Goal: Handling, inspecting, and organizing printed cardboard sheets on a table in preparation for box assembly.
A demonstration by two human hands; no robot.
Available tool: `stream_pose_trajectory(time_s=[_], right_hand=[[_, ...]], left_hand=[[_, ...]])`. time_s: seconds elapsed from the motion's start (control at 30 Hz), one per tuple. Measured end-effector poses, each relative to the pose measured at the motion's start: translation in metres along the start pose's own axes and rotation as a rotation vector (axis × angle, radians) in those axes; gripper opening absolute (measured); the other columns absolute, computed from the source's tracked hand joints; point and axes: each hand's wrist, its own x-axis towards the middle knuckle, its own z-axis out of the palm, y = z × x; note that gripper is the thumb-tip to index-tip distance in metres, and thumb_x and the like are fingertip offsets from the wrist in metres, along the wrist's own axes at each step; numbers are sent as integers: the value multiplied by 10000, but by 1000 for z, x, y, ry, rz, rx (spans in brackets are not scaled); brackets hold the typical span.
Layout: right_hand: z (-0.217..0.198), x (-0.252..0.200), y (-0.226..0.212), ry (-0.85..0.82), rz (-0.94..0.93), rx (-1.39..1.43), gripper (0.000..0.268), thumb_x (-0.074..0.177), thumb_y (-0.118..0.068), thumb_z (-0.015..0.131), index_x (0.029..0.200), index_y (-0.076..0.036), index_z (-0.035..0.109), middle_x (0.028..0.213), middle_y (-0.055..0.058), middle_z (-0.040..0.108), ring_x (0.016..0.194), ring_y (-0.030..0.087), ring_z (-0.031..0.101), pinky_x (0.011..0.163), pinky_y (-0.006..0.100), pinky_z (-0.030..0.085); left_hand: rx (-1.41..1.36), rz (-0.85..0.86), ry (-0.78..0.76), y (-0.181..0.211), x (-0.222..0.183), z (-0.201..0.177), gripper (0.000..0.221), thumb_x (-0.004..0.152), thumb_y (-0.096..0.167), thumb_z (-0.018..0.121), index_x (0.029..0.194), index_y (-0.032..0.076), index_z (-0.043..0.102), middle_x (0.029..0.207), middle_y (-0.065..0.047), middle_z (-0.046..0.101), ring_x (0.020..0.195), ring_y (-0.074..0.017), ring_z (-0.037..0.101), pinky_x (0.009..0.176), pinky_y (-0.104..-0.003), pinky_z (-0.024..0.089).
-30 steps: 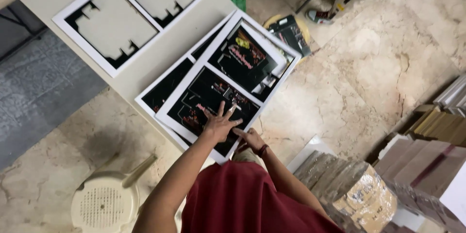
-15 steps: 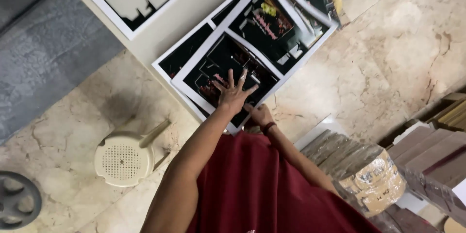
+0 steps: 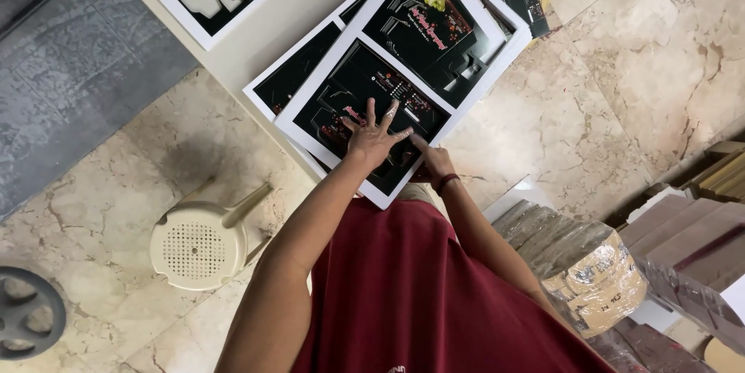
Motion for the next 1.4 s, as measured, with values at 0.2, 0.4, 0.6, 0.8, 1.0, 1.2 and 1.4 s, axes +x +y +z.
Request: stream_pose_trajectory(time_s=[0.2, 0.4, 0.6, 0.8, 1.0, 1.2, 1.4], right_hand=[[5, 20, 14, 123, -136, -471, 646, 840, -587, 728, 1008, 35, 769, 894, 223, 746, 943, 394, 730, 844, 503, 575], [-6, -11, 32, 38, -309, -125, 516, 923, -445, 736, 918, 71, 722, 631, 209, 658, 505, 289, 675, 575, 407, 574], [-4, 20, 39, 101, -287, -136, 614, 874, -519, 767, 830, 90, 709, 656, 212, 643, 556, 302, 661, 579, 410, 573], [-10, 56, 51, 141, -179, -103, 629, 872, -535, 766, 807, 80, 652, 709, 229, 621, 671, 339, 674, 620, 429, 570], [-71, -5, -46, -324, -34, -456, 584, 861, -501, 747, 748, 72, 731, 609, 252, 661, 521, 334, 680, 540, 417, 568], [-169, 76, -190, -170, -1547, -1224, 681, 700, -440, 884, 1320, -228, 698, 1300, 77, 689, 1264, 351, 600, 1122, 594, 379], [-186, 143, -264, -336, -1928, -1617, 365, 870, -269, 712, 1231, -214, 731, 874, 78, 798, 821, 196, 778, 1214, 408, 349]], left_hand=[[-16, -41, 12, 1, -11, -6, 800, 1047, 116, 508, 1584, 560, 115, 1717, -109, -165, 1523, -567, -87, 875, -864, 399], [-91, -57, -26, 10, -24, -4, 833, 1027, 114, 553, 1548, 624, 151, 1718, -27, -209, 1537, -528, -124, 921, -864, 380], [-399, 97, 238, -29, -26, -3, 824, 862, 0, 722, 1574, 277, 413, 1635, -202, 280, 1451, -468, 375, 988, -612, 553], [-608, -113, 87, 45, -111, -44, 1316, 724, 771, 716, 1663, 197, -6, 1451, -235, 530, 1271, -434, 596, 1054, -627, 405], [-728, -258, 194, 59, -105, -14, 764, 950, 325, 621, 1598, 122, 273, 1274, -207, 688, 1258, -387, 601, 1185, -694, 69], [-601, -289, 371, 65, -104, 8, 638, 890, 25, 502, 1519, 130, 482, 1050, -146, 735, 1048, -342, 687, 1121, -522, 368], [-979, -244, 578, 50, -142, -31, 666, 924, 13, 608, 1554, 176, 466, 1111, -245, 741, 1023, -418, 707, 1033, -518, 496]])
